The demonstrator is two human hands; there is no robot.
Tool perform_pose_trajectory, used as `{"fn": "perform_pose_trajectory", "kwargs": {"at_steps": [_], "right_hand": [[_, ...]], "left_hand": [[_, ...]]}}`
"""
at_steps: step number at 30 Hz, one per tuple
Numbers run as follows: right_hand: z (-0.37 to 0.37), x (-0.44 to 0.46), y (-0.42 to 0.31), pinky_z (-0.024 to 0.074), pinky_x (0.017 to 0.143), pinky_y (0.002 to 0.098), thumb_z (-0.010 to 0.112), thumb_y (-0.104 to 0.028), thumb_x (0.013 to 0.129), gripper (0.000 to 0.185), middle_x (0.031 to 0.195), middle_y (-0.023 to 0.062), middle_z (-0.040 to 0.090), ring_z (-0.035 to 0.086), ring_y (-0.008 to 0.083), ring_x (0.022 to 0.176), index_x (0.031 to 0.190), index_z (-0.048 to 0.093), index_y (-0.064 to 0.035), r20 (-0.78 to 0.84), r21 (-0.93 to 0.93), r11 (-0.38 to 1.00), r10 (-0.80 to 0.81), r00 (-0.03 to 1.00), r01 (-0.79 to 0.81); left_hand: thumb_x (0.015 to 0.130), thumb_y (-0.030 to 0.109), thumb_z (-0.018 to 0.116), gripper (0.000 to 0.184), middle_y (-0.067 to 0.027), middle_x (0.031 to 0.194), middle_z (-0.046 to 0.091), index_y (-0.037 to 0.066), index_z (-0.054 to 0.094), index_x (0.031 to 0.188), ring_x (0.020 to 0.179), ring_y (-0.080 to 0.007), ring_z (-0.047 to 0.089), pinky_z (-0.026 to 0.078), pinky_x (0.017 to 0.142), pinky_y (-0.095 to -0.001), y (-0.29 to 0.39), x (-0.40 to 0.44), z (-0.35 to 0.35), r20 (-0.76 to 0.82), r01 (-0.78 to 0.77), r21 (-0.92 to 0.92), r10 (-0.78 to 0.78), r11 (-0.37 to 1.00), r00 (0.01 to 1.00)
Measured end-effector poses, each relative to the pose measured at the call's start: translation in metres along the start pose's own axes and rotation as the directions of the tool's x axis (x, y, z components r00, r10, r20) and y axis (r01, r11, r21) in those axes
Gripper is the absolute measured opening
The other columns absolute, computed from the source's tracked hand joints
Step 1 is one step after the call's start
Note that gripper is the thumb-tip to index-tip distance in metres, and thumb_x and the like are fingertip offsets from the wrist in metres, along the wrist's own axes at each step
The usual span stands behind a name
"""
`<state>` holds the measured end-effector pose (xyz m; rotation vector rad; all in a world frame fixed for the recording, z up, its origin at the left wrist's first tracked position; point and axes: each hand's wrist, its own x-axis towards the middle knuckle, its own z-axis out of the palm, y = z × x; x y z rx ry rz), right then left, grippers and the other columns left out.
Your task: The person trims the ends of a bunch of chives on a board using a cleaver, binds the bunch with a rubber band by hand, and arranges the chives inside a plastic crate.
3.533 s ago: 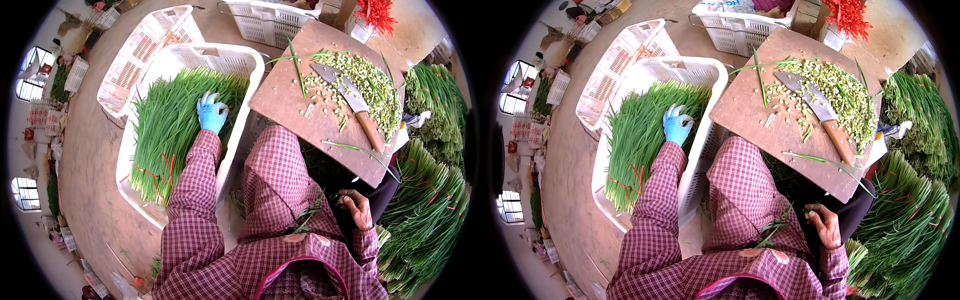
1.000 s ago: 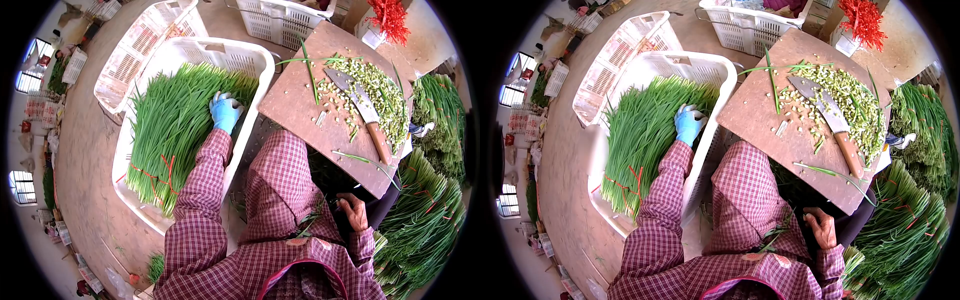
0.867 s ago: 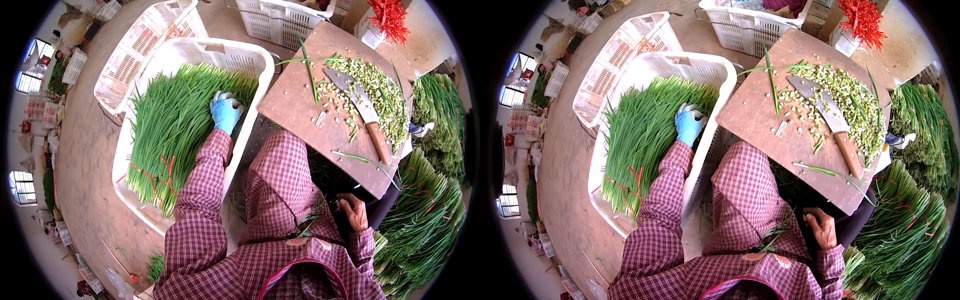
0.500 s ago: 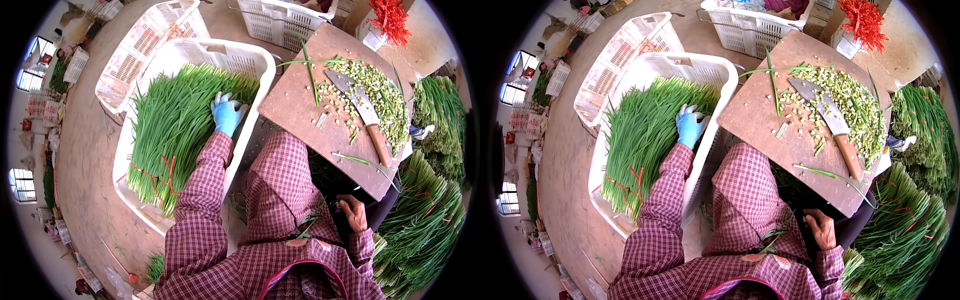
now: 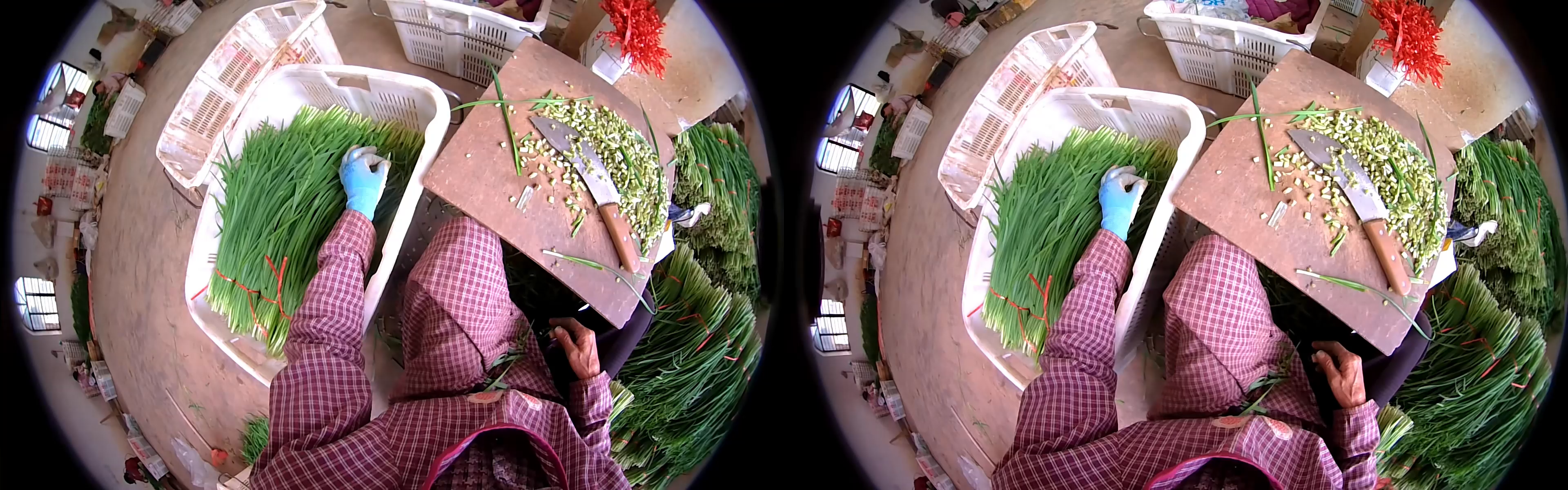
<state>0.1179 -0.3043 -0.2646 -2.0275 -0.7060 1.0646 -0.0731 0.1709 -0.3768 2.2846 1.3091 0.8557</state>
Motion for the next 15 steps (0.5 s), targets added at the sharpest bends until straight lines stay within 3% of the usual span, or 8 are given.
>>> {"fn": "perform_pose_trajectory", "kwargs": {"at_steps": [1,3,5,7,8,11,13,15], "right_hand": [[0.001,0.000,0.000,0.0500,0.067,0.0268,0.056,-0.013,0.092,0.026,0.080,0.0095,0.068,0.061,0.0124,0.072,0.109,0.064,0.0041,0.002,0.001,1.000,0.001,1.000,-0.001],[0.003,0.002,0.000,0.0499,0.067,0.0268,0.057,-0.014,0.092,0.026,0.080,0.0093,0.068,0.062,0.0125,0.072,0.109,0.065,0.0038,0.014,-0.007,1.000,-0.017,1.000,0.017],[0.005,0.002,-0.001,0.0499,0.067,0.0266,0.057,-0.014,0.092,0.026,0.080,0.0093,0.068,0.061,0.0125,0.072,0.109,0.065,0.0037,0.016,-0.001,1.000,-0.004,1.000,0.004],[0.004,0.002,-0.003,0.0498,0.067,0.0265,0.057,-0.015,0.092,0.026,0.080,0.0092,0.068,0.061,0.0124,0.072,0.109,0.065,0.0036,0.011,0.003,1.000,0.008,1.000,-0.008],[0.003,0.001,-0.005,0.0496,0.067,0.0264,0.057,-0.015,0.092,0.026,0.080,0.0092,0.068,0.061,0.0125,0.072,0.109,0.065,0.0035,-0.002,-0.001,1.000,-0.004,1.000,0.004],[0.001,0.000,-0.009,0.0492,0.068,0.0265,0.057,-0.015,0.092,0.026,0.081,0.0094,0.068,0.061,0.0125,0.072,0.109,0.065,0.0035,-0.015,-0.010,1.000,-0.013,1.000,0.013],[-0.002,-0.001,-0.012,0.0490,0.068,0.0267,0.057,-0.015,0.092,0.027,0.081,0.0096,0.068,0.061,0.0124,0.072,0.109,0.065,0.0036,-0.028,-0.015,1.000,-0.006,1.000,0.006],[-0.002,-0.002,-0.017,0.0488,0.070,0.0273,0.057,-0.014,0.091,0.027,0.081,0.0099,0.068,0.061,0.0126,0.074,0.109,0.065,0.0040,-0.026,-0.016,1.000,0.020,0.999,-0.020]], "left_hand": [[0.071,0.022,0.075,0.011,-0.0044,0.107,0.067,0.011,0.072,0.070,0.117,-0.0271,0.050,0.035,0.104,-0.0419,0.004,0.001,-0.002,0.001,0.001,0.002,-0.001,1.000,1.000],[0.073,0.019,0.075,0.011,-0.0082,0.106,0.067,0.008,0.072,0.074,0.113,-0.0278,0.053,0.038,0.101,-0.0405,0.012,0.005,-0.007,0.000,0.011,-0.303,-0.012,0.953,1.000],[0.079,0.015,0.072,0.015,-0.0138,0.110,0.066,0.001,0.072,0.084,0.113,-0.0277,0.055,0.039,0.101,-0.0397,0.069,0.008,-0.036,-0.043,-0.084,-0.293,0.075,0.952,0.996],[0.080,0.012,0.069,0.010,-0.0114,0.110,0.066,0.003,0.072,0.084,0.117,-0.0259,0.053,0.040,0.101,-0.0382,0.128,0.001,-0.062,-0.043,-0.133,-0.515,0.129,0.847,0.991],[0.081,0.016,0.070,0.010,-0.0104,0.115,0.064,0.007,0.072,0.086,0.118,-0.0263,0.053,0.039,0.103,-0.0394,0.156,-0.010,-0.080,0.015,-0.259,-0.542,0.317,0.800,0.948],[0.075,0.036,0.076,0.025,-0.0043,0.119,0.064,0.015,0.071,0.088,0.131,-0.0251,0.042,0.028,0.112,-0.0467,0.211,-0.061,-0.111,0.280,-0.466,-0.691,0.798,0.554,0.533],[0.076,0.034,0.075,0.023,-0.0045,0.117,0.064,0.014,0.071,0.088,0.128,-0.0258,0.046,0.031,0.110,-0.0466,0.203,-0.061,-0.119,0.235,-0.532,-0.613,0.778,0.584,0.583],[0.081,0.014,0.069,0.008,-0.0072,0.113,0.066,0.009,0.072,0.088,0.115,-0.0248,0.056,0.043,0.099,-0.0395,0.156,-0.032,-0.105,0.177,-0.449,-0.491,0.590,0.747,0.788]]}}
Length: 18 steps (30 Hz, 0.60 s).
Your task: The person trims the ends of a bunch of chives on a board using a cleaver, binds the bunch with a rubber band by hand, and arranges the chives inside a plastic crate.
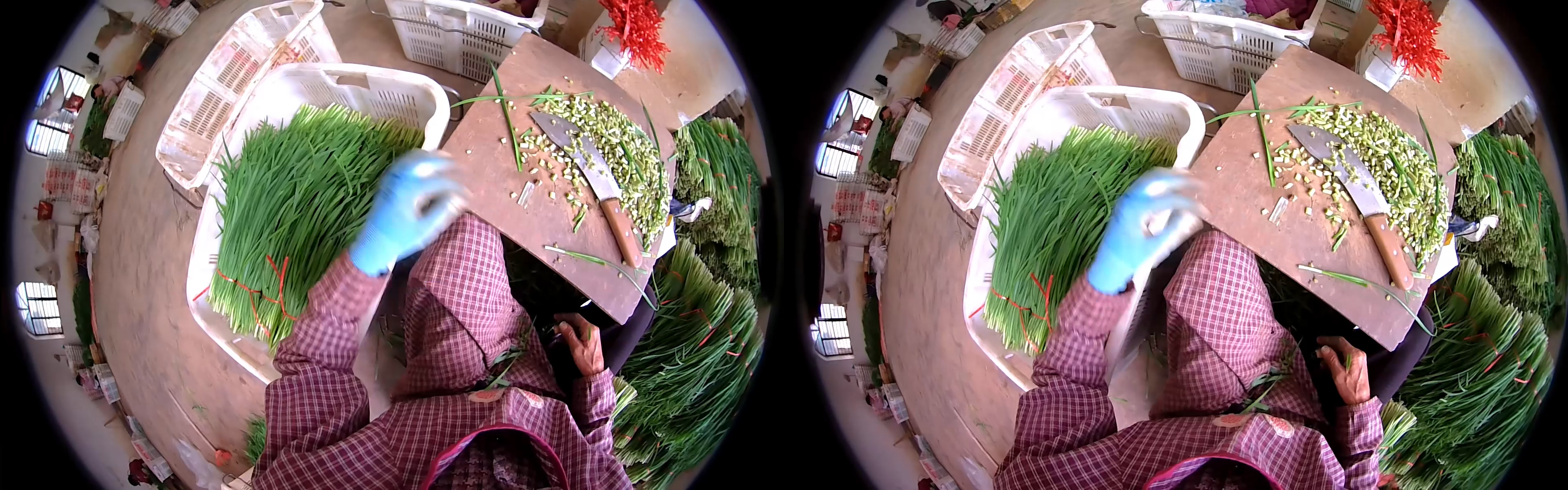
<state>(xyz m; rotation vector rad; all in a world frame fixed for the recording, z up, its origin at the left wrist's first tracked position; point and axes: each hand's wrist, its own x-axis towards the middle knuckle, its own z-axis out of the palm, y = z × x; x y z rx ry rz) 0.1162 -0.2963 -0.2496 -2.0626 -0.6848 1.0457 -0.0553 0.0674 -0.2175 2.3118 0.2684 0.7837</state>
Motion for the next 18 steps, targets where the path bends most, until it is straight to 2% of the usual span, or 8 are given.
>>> {"fn": "perform_pose_trajectory", "kwargs": {"at_steps": [1,3,5,6,8,9,12,18], "right_hand": [[0.001,0.000,0.003,0.0488,0.070,0.0273,0.057,-0.014,0.091,0.027,0.081,0.0099,0.068,0.061,0.0126,0.074,0.109,0.065,0.0040,0.001,0.001,1.000,0.000,1.000,0.000],[0.002,0.001,0.011,0.0490,0.071,0.0276,0.057,-0.014,0.091,0.027,0.081,0.0101,0.068,0.061,0.0131,0.076,0.109,0.064,0.0045,0.010,-0.006,0.998,-0.060,0.998,0.060],[0.002,0.002,0.012,0.0491,0.071,0.0276,0.057,-0.013,0.091,0.027,0.081,0.0102,0.068,0.062,0.0135,0.076,0.109,0.064,0.0046,0.014,0.008,0.999,-0.052,0.999,0.051],[0.003,0.001,0.013,0.0493,0.071,0.0276,0.057,-0.013,0.091,0.027,0.081,0.0102,0.068,0.062,0.0138,0.076,0.109,0.064,0.0047,0.022,0.020,0.999,-0.038,0.999,0.037],[0.003,0.002,0.013,0.0494,0.071,0.0275,0.057,-0.013,0.091,0.027,0.081,0.0102,0.068,0.062,0.0139,0.076,0.109,0.064,0.0047,0.017,0.028,0.999,-0.036,0.999,0.035],[0.003,0.001,0.014,0.0495,0.071,0.0275,0.057,-0.013,0.090,0.026,0.081,0.0102,0.068,0.062,0.0140,0.076,0.109,0.064,0.0048,0.012,0.035,0.999,-0.032,0.999,0.032],[0.004,0.002,0.017,0.0498,0.072,0.0276,0.057,-0.012,0.090,0.026,0.081,0.0102,0.068,0.062,0.0140,0.076,0.109,0.064,0.0047,0.009,0.035,0.999,-0.034,0.999,0.034],[0.004,0.004,0.016,0.0502,0.072,0.0282,0.057,-0.011,0.090,0.026,0.082,0.0111,0.068,0.063,0.0143,0.076,0.110,0.064,0.0043,0.022,0.006,1.000,-0.028,0.999,0.028]], "left_hand": [[0.083,0.007,0.065,0.010,-0.0099,0.107,0.067,0.006,0.072,0.090,0.106,-0.0244,0.061,0.047,0.092,-0.0351,-0.025,-0.005,-0.010,-0.073,0.197,0.031,-0.195,0.980,0.978],[0.083,0.007,0.064,0.011,-0.0112,0.094,0.069,0.003,0.071,0.091,0.090,-0.0249,0.065,0.050,0.083,-0.0355,-0.087,-0.026,-0.020,-0.228,0.398,0.095,-0.369,0.913,0.901],[0.080,0.014,0.066,0.011,-0.0058,0.098,0.066,0.012,0.073,0.089,0.103,-0.0268,0.058,0.046,0.090,-0.0390,-0.128,-0.049,-0.022,-0.250,0.519,0.468,-0.456,0.716,0.854],[0.080,0.014,0.066,0.011,-0.0058,0.098,0.066,0.012,0.073,0.089,0.103,-0.0268,0.058,0.046,0.090,-0.0390,-0.140,-0.061,-0.017,-0.248,0.519,0.469,-0.457,0.715,0.854],[0.079,0.021,0.066,0.012,-0.0028,0.108,0.063,0.017,0.073,0.088,0.116,-0.0264,0.050,0.040,0.098,-0.0419,-0.157,-0.079,-0.007,-0.197,0.382,0.679,-0.346,0.627,0.917],[0.079,0.024,0.066,0.012,-0.0032,0.118,0.059,0.019,0.073,0.086,0.125,-0.0293,0.042,0.032,0.104,-0.0469,-0.157,-0.083,-0.003,-0.191,0.425,0.688,-0.419,0.588,0.888],[0.080,0.024,0.065,0.012,-0.0061,0.126,0.052,0.017,0.073,0.086,0.132,-0.0311,0.033,0.024,0.111,-0.0514,-0.154,-0.093,0.004,-0.142,0.393,0.762,-0.458,0.515,0.877],[0.081,0.027,0.066,0.016,-0.0076,0.128,0.050,0.012,0.073,0.082,0.133,-0.0319,0.030,0.023,0.111,-0.0525,-0.145,-0.098,0.003,-0.139,0.397,0.751,-0.462,0.527,0.876]]}}
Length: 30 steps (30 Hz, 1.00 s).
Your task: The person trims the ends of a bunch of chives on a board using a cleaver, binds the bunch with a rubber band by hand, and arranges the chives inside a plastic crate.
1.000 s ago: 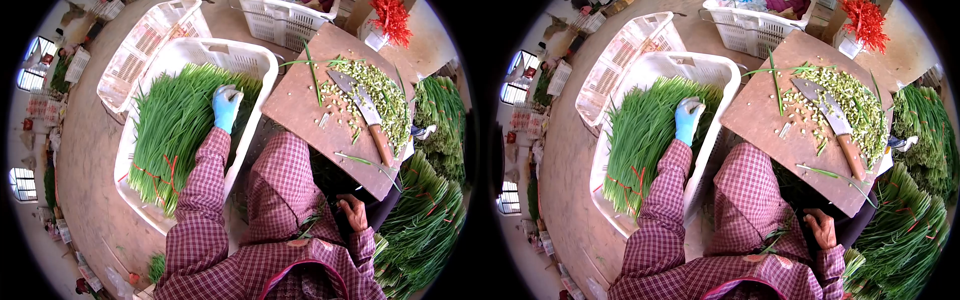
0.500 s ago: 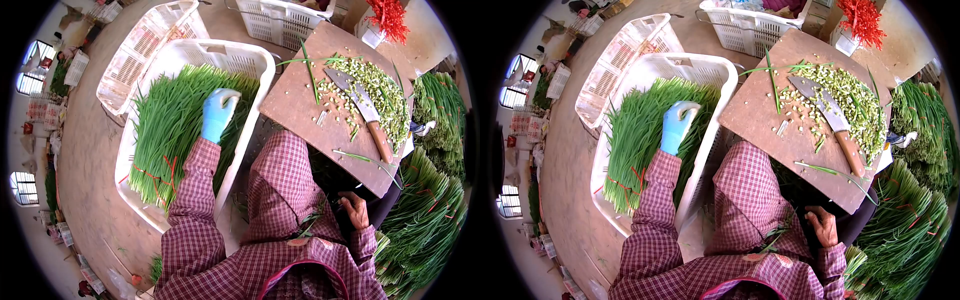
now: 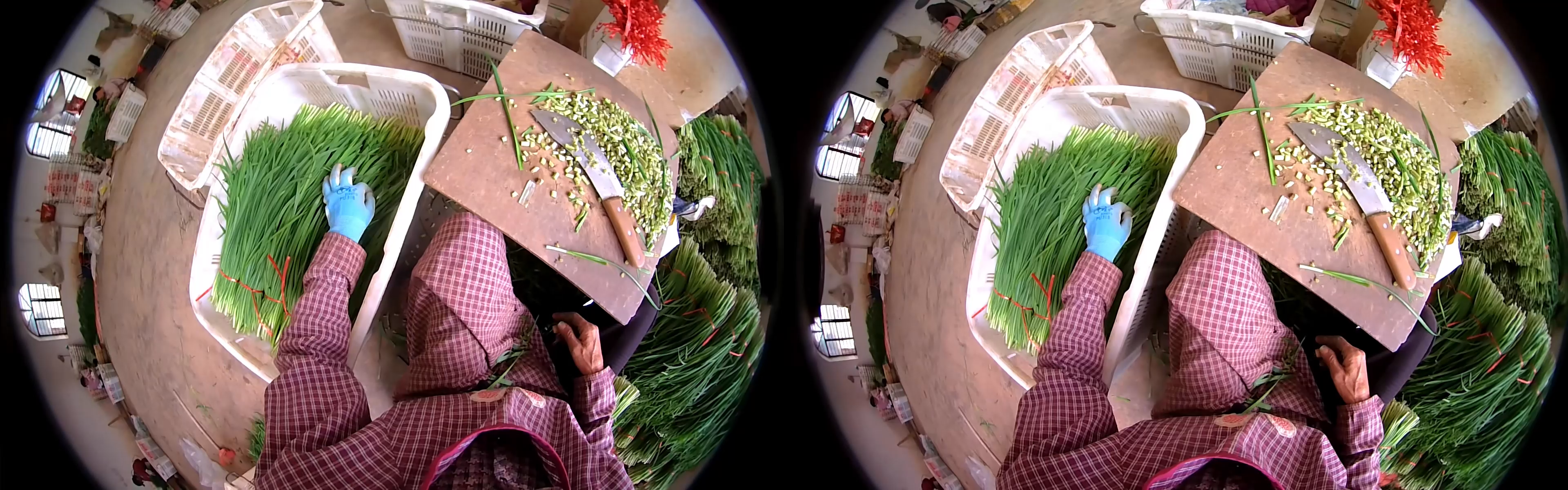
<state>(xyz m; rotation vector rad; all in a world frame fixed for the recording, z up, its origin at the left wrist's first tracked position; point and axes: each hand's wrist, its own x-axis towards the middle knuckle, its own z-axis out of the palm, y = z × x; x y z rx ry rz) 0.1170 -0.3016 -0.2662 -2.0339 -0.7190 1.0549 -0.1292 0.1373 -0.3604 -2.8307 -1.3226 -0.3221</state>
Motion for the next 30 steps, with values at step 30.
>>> {"fn": "perform_pose_trajectory", "kwargs": {"at_steps": [30], "right_hand": [[-0.001,0.000,-0.020,0.0504,0.069,0.0294,0.057,-0.009,0.089,0.024,0.080,0.0130,0.069,0.065,0.0170,0.074,0.107,0.065,0.0042,-0.021,-0.067,0.996,-0.068,0.997,0.067]], "left_hand": [[0.064,0.033,0.082,0.023,-0.0064,0.135,0.045,0.016,0.070,0.075,0.136,-0.0316,0.024,0.020,0.113,-0.0489,-0.010,0.016,0.017,-0.062,0.234,0.056,-0.230,0.971,0.971]]}}
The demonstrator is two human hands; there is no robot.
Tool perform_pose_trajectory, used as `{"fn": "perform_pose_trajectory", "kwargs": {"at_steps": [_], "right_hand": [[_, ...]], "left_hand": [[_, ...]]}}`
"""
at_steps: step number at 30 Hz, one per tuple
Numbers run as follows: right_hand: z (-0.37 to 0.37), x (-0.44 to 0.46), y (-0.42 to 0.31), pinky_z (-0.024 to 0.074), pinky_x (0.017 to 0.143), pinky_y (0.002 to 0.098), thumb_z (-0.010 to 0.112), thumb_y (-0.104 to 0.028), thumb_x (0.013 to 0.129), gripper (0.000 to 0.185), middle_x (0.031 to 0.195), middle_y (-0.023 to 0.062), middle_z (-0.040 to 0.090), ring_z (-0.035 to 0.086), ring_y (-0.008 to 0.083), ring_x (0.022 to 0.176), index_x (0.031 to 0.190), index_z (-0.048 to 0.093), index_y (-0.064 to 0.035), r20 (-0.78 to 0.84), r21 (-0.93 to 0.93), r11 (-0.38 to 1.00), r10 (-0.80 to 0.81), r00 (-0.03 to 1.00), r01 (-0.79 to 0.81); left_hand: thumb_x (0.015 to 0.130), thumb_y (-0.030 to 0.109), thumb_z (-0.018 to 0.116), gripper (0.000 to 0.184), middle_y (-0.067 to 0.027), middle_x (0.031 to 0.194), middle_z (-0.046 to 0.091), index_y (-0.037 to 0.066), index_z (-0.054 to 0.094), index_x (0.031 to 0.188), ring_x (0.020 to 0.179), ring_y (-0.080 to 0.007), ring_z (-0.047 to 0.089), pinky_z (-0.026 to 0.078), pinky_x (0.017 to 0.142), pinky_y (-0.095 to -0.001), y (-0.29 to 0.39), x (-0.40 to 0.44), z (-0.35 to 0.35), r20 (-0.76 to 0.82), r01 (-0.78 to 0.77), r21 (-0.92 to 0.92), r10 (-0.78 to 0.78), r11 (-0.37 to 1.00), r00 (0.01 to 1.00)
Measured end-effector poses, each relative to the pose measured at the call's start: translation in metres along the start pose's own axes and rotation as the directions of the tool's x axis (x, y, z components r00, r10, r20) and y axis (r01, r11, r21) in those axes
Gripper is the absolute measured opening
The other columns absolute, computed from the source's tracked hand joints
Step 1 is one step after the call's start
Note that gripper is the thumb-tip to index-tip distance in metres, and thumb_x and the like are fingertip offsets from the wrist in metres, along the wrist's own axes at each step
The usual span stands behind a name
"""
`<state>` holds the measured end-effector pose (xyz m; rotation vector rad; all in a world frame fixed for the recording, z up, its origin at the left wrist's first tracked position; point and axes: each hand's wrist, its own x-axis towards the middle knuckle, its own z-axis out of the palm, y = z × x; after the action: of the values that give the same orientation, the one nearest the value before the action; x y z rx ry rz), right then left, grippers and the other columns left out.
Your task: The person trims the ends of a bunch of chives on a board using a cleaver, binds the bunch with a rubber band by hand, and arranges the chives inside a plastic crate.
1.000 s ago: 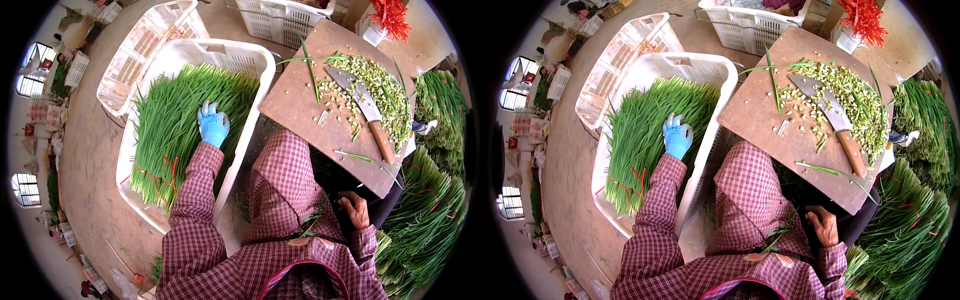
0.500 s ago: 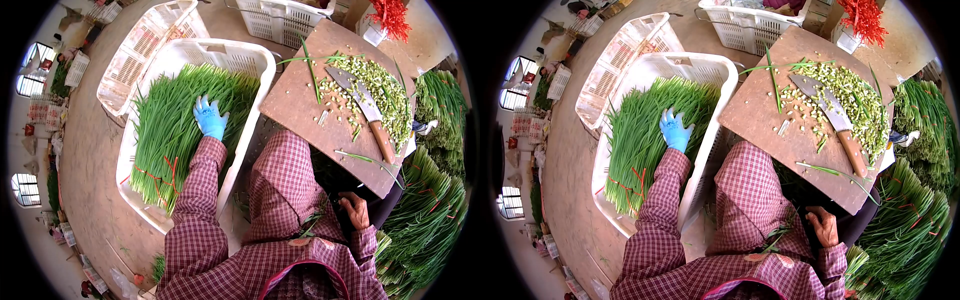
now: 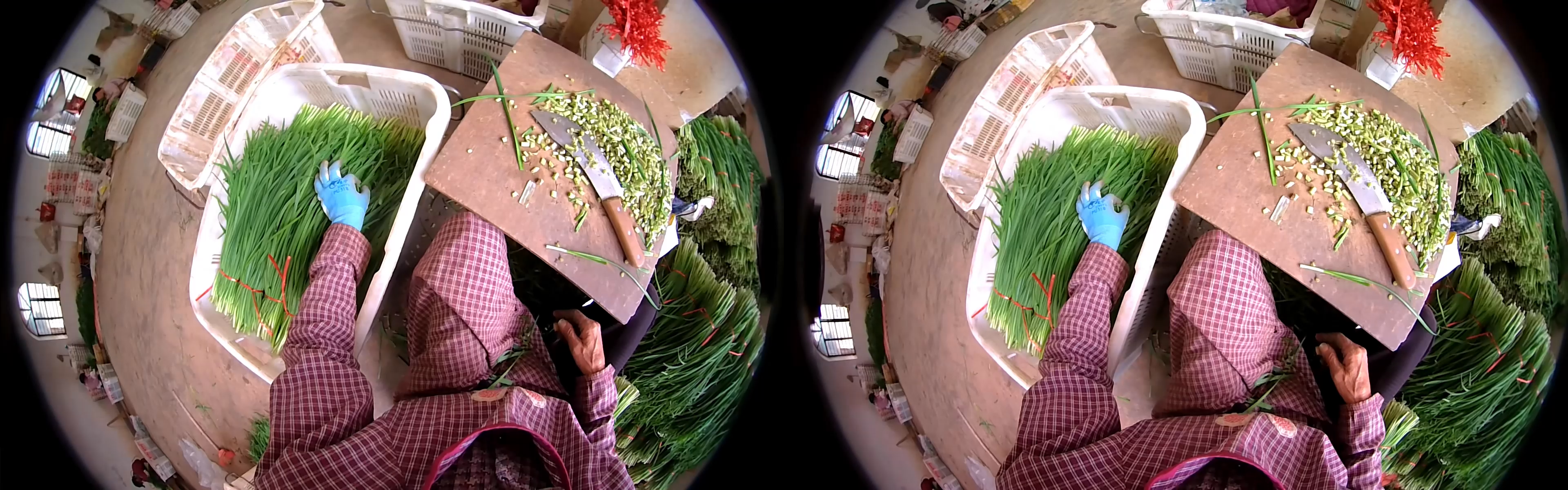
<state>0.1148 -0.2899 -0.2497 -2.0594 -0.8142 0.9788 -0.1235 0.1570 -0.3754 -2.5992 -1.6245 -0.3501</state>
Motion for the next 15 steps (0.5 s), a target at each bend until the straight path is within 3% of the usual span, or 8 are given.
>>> {"fn": "perform_pose_trajectory", "kwargs": {"at_steps": [1,6,7,8,10,11,14,15], "right_hand": [[-0.001,0.003,-0.007,0.0504,0.069,0.0294,0.057,-0.009,0.089,0.024,0.080,0.0130,0.069,0.065,0.0170,0.074,0.107,0.065,0.0042,0.000,-0.002,1.000,-0.003,1.000,0.003],[-0.002,0.029,-0.071,0.0509,0.068,0.0311,0.059,-0.009,0.088,0.022,0.079,0.0146,0.068,0.066,0.0208,0.073,0.106,0.065,0.0038,0.062,-0.004,0.989,-0.146,0.987,0.147],[0.000,0.039,-0.091,0.0511,0.067,0.0319,0.060,-0.009,0.089,0.020,0.079,0.0151,0.068,0.066,0.0221,0.071,0.103,0.065,0.0038,0.072,-0.025,0.970,-0.241,0.968,0.243],[0.004,0.052,-0.111,0.0513,0.067,0.0327,0.060,-0.009,0.089,0.018,0.079,0.0156,0.068,0.066,0.0234,0.070,0.101,0.065,0.0038,0.085,-0.045,0.940,-0.334,0.939,0.338],[0.018,0.082,-0.143,0.0514,0.066,0.0346,0.061,-0.011,0.089,0.015,0.077,0.0161,0.067,0.066,0.0260,0.067,0.094,0.065,0.0027,0.117,-0.047,0.878,-0.468,0.876,0.476],[0.026,0.094,-0.168,0.0513,0.065,0.0355,0.062,-0.014,0.089,0.016,0.076,0.0160,0.067,0.065,0.0268,0.067,0.091,0.064,0.0020,0.140,-0.084,0.847,-0.511,0.848,0.524],[0.066,0.144,-0.216,0.0510,0.065,0.0388,0.062,-0.021,0.090,0.021,0.075,0.0158,0.066,0.066,0.0283,0.069,0.088,0.063,-0.0002,0.225,-0.069,0.796,-0.575,0.787,0.601],[0.084,0.161,-0.224,0.0514,0.067,0.0389,0.062,-0.023,0.089,0.022,0.077,0.0160,0.067,0.067,0.0283,0.071,0.088,0.063,-0.0006,0.198,-0.044,0.763,-0.626,0.754,0.645]], "left_hand": [[0.064,0.033,0.082,0.023,-0.0064,0.135,0.045,0.016,0.070,0.075,0.136,-0.0316,0.024,0.020,0.113,-0.0489,-0.003,0.000,0.001,-0.002,0.002,-0.001,-0.002,1.000,1.000],[0.066,0.026,0.081,0.021,-0.0035,0.119,0.060,0.010,0.071,0.077,0.130,-0.0314,0.037,0.030,0.109,-0.0456,-0.027,-0.007,-0.001,-0.115,-0.024,-0.483,-0.037,0.875,0.993],[0.070,0.017,0.080,0.016,-0.0068,0.106,0.064,0.007,0.071,0.079,0.115,-0.0288,0.052,0.041,0.099,-0.0398,-0.026,-0.010,-0.010,-0.203,-0.112,-0.477,0.015,0.872,0.979],[0.070,0.017,0.080,0.016,-0.0068,0.106,0.064,0.007,0.071,0.079,0.115,-0.0288,0.052,0.041,0.099,-0.0398,-0.025,-0.012,-0.020,-0.205,-0.108,-0.476,0.009,0.873,0.979],[0.078,0.016,0.079,0.021,-0.0074,0.098,0.067,0.000,0.067,0.087,0.093,-0.0165,0.060,0.046,0.088,-0.0308,-0.025,-0.016,-0.035,0.101,0.133,-0.832,-0.088,0.539,0.991],[0.083,0.009,0.073,0.014,-0.0055,0.088,0.066,-0.002,0.066,0.088,0.076,-0.0116,0.059,0.048,0.074,-0.0250,-0.023,-0.021,-0.035,0.155,0.204,-0.923,-0.170,0.325,0.973],[0.085,0.008,0.071,0.015,-0.0027,0.091,0.067,-0.003,0.066,0.093,0.078,-0.0088,0.058,0.047,0.075,-0.0239,-0.028,-0.025,-0.051,0.175,0.193,-0.953,-0.099,0.235,0.980],[0.086,0.006,0.069,0.013,-0.0019,0.091,0.067,-0.002,0.067,0.096,0.079,-0.0084,0.058,0.046,0.076,-0.0238,-0.029,-0.027,-0.051,0.191,0.205,-0.970,-0.112,0.128,0.975]]}}
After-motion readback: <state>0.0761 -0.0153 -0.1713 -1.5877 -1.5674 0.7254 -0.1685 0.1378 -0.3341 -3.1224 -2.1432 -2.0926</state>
